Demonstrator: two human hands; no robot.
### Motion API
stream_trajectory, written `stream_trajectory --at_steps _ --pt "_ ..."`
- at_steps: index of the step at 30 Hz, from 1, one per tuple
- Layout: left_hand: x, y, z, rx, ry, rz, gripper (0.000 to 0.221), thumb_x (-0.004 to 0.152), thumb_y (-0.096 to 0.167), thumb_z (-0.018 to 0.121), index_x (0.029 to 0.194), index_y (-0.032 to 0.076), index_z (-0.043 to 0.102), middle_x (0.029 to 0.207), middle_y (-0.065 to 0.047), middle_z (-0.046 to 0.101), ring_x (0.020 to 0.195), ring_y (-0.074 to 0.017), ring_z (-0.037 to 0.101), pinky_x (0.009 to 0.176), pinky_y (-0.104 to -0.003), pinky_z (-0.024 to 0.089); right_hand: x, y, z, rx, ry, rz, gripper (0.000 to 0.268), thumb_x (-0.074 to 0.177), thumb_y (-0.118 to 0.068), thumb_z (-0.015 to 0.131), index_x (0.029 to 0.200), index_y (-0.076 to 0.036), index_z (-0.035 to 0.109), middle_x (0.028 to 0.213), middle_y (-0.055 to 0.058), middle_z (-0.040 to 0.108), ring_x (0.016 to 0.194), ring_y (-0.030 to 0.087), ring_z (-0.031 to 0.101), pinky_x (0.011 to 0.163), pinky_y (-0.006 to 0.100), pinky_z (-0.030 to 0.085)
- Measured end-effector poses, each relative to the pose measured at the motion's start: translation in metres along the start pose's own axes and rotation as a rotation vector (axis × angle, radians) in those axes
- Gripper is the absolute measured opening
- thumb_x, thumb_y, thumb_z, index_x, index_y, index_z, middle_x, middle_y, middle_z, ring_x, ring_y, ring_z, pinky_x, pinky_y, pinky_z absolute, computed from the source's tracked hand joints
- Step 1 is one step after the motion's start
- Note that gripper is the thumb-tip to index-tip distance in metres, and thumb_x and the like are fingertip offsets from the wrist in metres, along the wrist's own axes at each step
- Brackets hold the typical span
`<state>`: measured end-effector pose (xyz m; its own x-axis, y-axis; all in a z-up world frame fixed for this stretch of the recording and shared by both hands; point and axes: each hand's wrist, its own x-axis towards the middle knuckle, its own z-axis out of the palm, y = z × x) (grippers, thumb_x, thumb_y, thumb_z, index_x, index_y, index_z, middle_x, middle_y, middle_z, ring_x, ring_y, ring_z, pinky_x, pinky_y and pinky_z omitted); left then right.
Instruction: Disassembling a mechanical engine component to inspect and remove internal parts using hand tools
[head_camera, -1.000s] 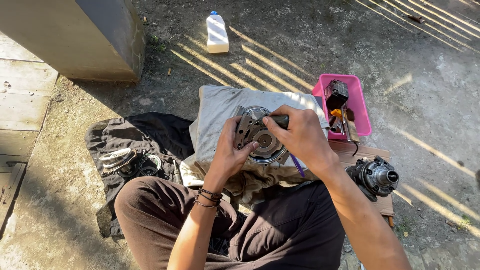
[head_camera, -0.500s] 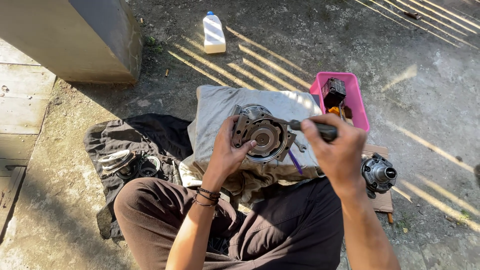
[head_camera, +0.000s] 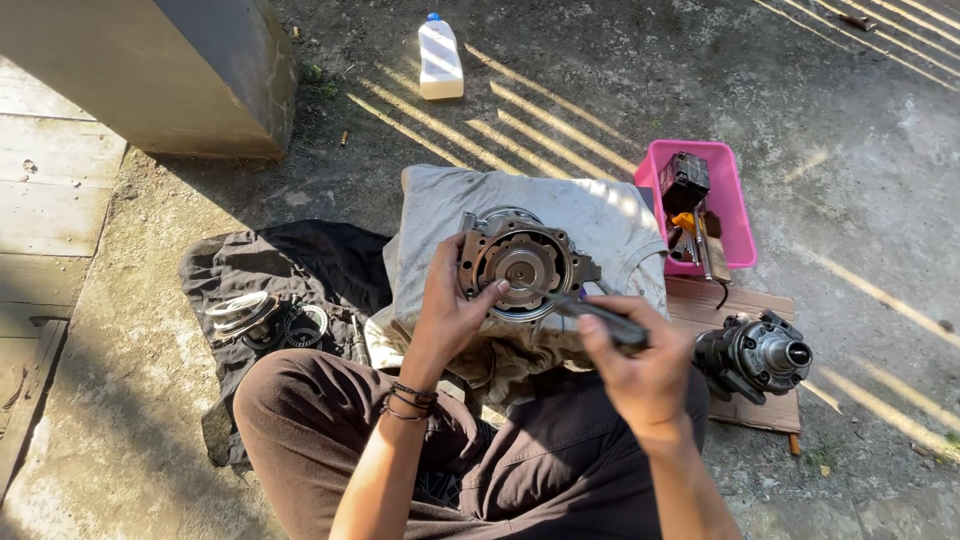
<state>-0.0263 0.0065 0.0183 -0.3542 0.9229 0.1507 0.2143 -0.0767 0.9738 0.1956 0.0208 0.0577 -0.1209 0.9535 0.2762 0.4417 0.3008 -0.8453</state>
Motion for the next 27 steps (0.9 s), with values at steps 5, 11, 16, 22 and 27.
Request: stream_trajectory --at_steps 5,11,16,22,27 --pt "-0.003 -0.009 0.012 0.079 0.028 0.078 0.068 0.078 0.008 0.079 0.136 -0.005 0.048 0.121 -0.027 0.057 0.119 -0.0484 0.057 0.105 -0.057 0.044 -0.001 -0.02 0.04 -0.086 -0.032 -0.278 0.015 0.085 -0.025 0.082 0.096 -0.016 0.081 0.089 0.006 0.081 0.078 0.026 0.078 0.066 0.034 0.06" --pt "-0.009 -0.013 0.02 0.091 0.047 0.105 0.073 0.077 0.008 0.08 0.139 -0.007 0.044 0.118 -0.022 0.057 0.112 -0.037 0.058 0.101 -0.049 0.046 -0.014 -0.028 0.068 -0.289 -0.08 -0.458 0.024 0.088 -0.009 0.078 0.108 0.003 0.071 0.092 0.018 0.076 0.071 0.027 0.076 0.056 0.032 0.063" --pt "-0.02 -0.01 0.024 0.096 0.05 0.223 0.061 0.081 0.001 0.057 0.139 -0.006 0.04 0.125 -0.02 0.052 0.112 -0.033 0.055 0.102 -0.044 0.044 -0.019 -0.047 0.075 -0.39 -0.065 -0.487 0.028 0.087 -0.003 0.076 0.11 0.01 0.066 0.093 0.018 0.075 0.064 0.023 0.071 0.054 0.029 0.061" --pt "-0.023 -0.008 0.025 0.089 0.061 0.19 0.059 0.081 0.004 0.063 0.136 -0.004 0.044 0.116 -0.017 0.055 0.102 -0.0286 0.056 0.094 -0.042 0.046 -0.03 -0.037 0.076 -0.431 -0.043 -0.493 0.032 0.088 -0.006 0.076 0.116 0.006 0.066 0.096 0.014 0.072 0.066 0.024 0.069 0.057 0.034 0.057" --pt "-0.022 -0.003 0.024 0.112 0.071 0.185 0.063 0.082 0.017 0.081 0.13 -0.004 0.048 0.108 -0.013 0.055 0.097 -0.0235 0.056 0.09 -0.037 0.049 -0.033 -0.036 0.063 -0.253 -0.043 -0.404 0.037 0.081 -0.003 0.079 0.115 0.004 0.067 0.098 0.015 0.075 0.067 0.024 0.072 0.059 0.033 0.061"
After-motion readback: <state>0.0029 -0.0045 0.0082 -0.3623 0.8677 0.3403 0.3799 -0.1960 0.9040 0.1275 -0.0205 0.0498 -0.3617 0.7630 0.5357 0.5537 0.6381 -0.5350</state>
